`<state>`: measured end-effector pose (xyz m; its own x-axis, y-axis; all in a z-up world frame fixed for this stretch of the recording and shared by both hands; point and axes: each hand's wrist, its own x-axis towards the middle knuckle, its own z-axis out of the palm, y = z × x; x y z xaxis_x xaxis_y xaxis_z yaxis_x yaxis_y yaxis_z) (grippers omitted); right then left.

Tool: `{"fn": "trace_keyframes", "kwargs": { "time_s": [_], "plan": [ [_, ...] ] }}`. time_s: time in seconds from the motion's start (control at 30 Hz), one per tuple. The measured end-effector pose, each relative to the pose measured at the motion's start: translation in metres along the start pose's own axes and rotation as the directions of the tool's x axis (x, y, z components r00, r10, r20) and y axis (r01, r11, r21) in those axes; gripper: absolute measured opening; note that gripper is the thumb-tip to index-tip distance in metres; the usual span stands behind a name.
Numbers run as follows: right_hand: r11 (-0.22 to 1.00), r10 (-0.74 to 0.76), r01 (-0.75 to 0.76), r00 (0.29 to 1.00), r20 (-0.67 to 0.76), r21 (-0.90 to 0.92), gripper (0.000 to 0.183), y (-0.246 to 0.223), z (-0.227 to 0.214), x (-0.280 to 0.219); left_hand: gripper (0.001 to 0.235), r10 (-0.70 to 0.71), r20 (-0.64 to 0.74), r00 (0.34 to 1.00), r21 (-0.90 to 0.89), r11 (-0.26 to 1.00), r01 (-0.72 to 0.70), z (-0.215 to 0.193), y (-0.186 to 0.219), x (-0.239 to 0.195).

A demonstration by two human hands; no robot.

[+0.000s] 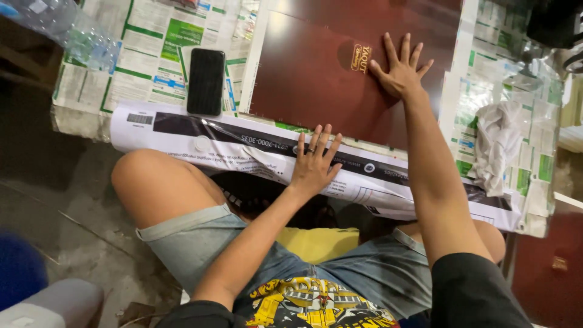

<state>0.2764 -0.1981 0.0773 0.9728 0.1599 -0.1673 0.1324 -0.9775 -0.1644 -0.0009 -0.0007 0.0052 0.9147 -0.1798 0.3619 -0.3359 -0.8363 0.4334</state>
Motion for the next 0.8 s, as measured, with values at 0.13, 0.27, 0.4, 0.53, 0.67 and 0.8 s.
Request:
{"fn": "trace_keyframes", "kwargs": {
  "time_s": [0.13,0.27,0.4,0.53,0.67,0.8],
  "plan": [
    [1.000,0.015,-0.015,1.000,0.009,0.002,0.088,-0.003,-0.008,0.023,0.080,-0.016,-0.001,1.000,0.002,1.000,0.016,-0.002,0.001,0.002],
    [0.998,0.054,-0.054,0.999,-0.001,0.011,0.091,-0.006,-0.006,0.030,0.082,-0.018,-0.023,1.000,-0.023,1.000,0.017,0.002,0.002,-0.001],
    [1.000,0.023,-0.022,0.999,-0.034,0.008,0.095,-0.012,0.015,-0.009,0.084,-0.006,-0.021,1.000,0.009,1.000,0.006,-0.001,0.002,-0.001],
    [0.976,-0.198,0.194,0.980,-0.035,-0.095,0.104,-0.014,0.030,-0.102,0.086,0.021,-0.061,0.998,0.034,0.999,-0.019,0.003,-0.001,-0.003],
    [0.910,-0.411,0.402,0.906,-0.101,-0.097,0.095,0.003,0.046,-0.171,0.086,0.010,-0.048,0.999,0.003,1.000,-0.009,0.004,-0.001,-0.004],
    [0.919,-0.391,0.373,0.907,-0.156,-0.130,0.071,0.006,0.037,-0.189,0.084,0.049,-0.054,0.997,0.004,0.999,-0.048,0.002,-0.001,-0.007]
  ]
}}
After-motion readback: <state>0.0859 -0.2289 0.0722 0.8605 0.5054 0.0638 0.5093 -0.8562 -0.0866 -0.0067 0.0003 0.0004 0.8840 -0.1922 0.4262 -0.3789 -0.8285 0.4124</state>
